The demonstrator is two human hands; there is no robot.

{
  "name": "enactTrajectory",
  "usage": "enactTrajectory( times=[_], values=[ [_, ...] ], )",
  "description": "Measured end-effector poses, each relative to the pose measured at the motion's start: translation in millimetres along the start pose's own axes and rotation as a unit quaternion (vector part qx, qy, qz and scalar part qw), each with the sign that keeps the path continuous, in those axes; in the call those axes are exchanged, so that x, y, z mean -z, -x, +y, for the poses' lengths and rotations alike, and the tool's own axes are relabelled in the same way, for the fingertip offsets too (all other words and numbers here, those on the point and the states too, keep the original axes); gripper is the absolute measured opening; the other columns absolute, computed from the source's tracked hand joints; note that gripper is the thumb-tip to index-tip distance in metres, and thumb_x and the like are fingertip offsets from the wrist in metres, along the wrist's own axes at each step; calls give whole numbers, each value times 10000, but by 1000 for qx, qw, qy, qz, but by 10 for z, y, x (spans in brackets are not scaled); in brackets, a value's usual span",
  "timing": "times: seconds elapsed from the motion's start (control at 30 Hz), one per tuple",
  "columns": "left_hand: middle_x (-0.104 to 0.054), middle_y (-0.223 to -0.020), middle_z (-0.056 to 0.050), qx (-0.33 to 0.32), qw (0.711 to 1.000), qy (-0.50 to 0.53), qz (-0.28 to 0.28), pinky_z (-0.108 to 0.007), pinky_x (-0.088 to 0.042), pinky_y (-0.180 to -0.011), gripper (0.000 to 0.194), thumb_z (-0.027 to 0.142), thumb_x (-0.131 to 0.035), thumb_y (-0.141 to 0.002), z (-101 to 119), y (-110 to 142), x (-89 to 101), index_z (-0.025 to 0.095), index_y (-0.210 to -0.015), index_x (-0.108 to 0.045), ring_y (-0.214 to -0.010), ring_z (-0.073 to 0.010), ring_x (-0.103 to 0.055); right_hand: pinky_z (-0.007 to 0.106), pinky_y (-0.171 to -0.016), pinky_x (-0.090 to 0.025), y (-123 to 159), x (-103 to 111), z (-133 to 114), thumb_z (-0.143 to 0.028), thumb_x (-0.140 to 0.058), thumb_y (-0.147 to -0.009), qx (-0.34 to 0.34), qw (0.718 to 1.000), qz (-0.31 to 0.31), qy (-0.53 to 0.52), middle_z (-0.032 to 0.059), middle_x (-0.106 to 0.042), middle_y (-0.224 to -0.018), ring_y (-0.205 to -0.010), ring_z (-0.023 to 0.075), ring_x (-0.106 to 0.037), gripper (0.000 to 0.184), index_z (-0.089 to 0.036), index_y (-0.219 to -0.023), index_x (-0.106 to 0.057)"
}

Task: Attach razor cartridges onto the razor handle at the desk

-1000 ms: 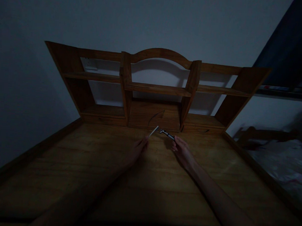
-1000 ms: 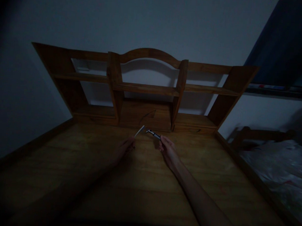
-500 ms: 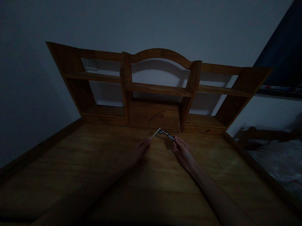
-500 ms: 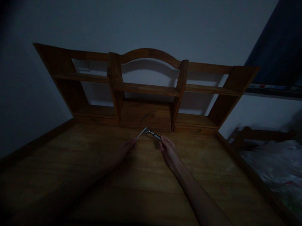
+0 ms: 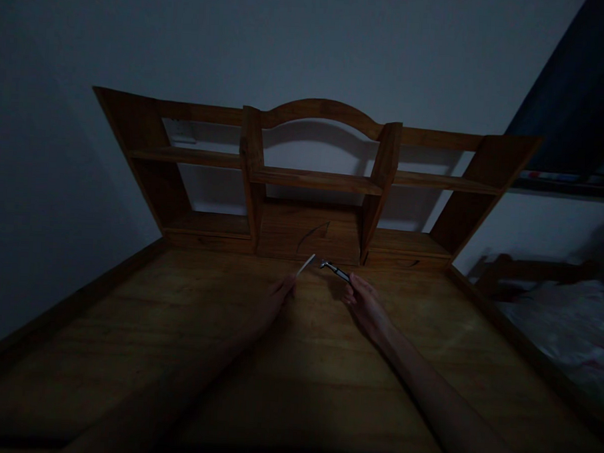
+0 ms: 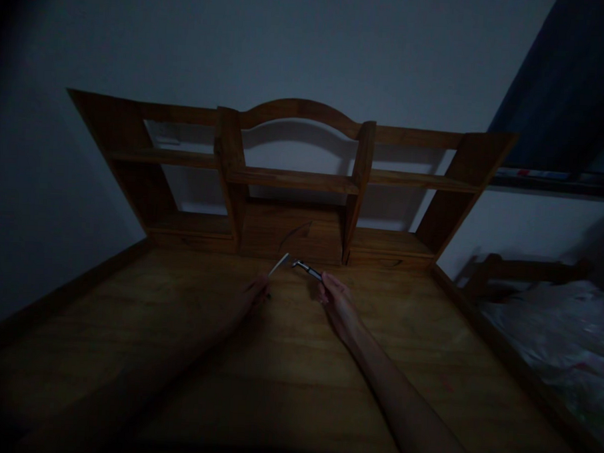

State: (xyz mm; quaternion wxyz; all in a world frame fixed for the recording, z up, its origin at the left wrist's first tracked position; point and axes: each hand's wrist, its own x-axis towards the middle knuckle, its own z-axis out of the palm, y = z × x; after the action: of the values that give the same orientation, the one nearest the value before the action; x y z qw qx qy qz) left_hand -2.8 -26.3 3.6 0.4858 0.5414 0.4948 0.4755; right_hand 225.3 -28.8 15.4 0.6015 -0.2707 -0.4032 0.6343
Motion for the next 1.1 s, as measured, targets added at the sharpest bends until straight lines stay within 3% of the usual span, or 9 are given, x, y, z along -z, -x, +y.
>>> enactTrajectory(
  times=[0.23, 0.4, 0.63, 1.1],
  values=[
    [-438, -585, 29, 14, 999, 14, -48, -198, -251, -445, 486, 630, -463, -801, 13, 25, -32, 162, -697, -548, -491, -77, -357, 233, -492, -280, 6, 19, -12, -360, -664, -807, -12, 1000, 5, 8, -36, -421, -607, -511, 79, -309, 235, -172, -710, -560],
    [-413, -560, 40, 21, 999, 24, -26, -197, -219, -421, 497, 641, -467, -792, 55, 62, -19, 162, -676, -530, -456, -67, -327, 234, -500, -277, 3, 15, 0, -351, -657, -815, -7, 1000, 0, 5, -37, -415, -609, -509, 78, -298, 234, -173, -702, -555],
    [-391, -571, 47, 38, 997, 35, -53, -183, -200, -399, 468, 624, -478, -797, -6, 30, -14, 165, -719, -528, -447, -61, -310, 234, -502, -271, -1, 13, 5, -337, -641, -828, -1, 1000, -8, -2, -40, -403, -604, -508, 78, -290, 225, -169, -706, -556],
    [-346, -530, 59, 57, 997, 34, -32, -176, -172, -360, 477, 638, -467, -787, -12, 4, 2, 172, -697, -517, -405, -55, -270, 240, -498, -270, 4, -9, -24, -355, -670, -801, -13, 1000, 1, -4, -41, -410, -597, -508, 78, -297, 251, -169, -686, -547]
  ],
)
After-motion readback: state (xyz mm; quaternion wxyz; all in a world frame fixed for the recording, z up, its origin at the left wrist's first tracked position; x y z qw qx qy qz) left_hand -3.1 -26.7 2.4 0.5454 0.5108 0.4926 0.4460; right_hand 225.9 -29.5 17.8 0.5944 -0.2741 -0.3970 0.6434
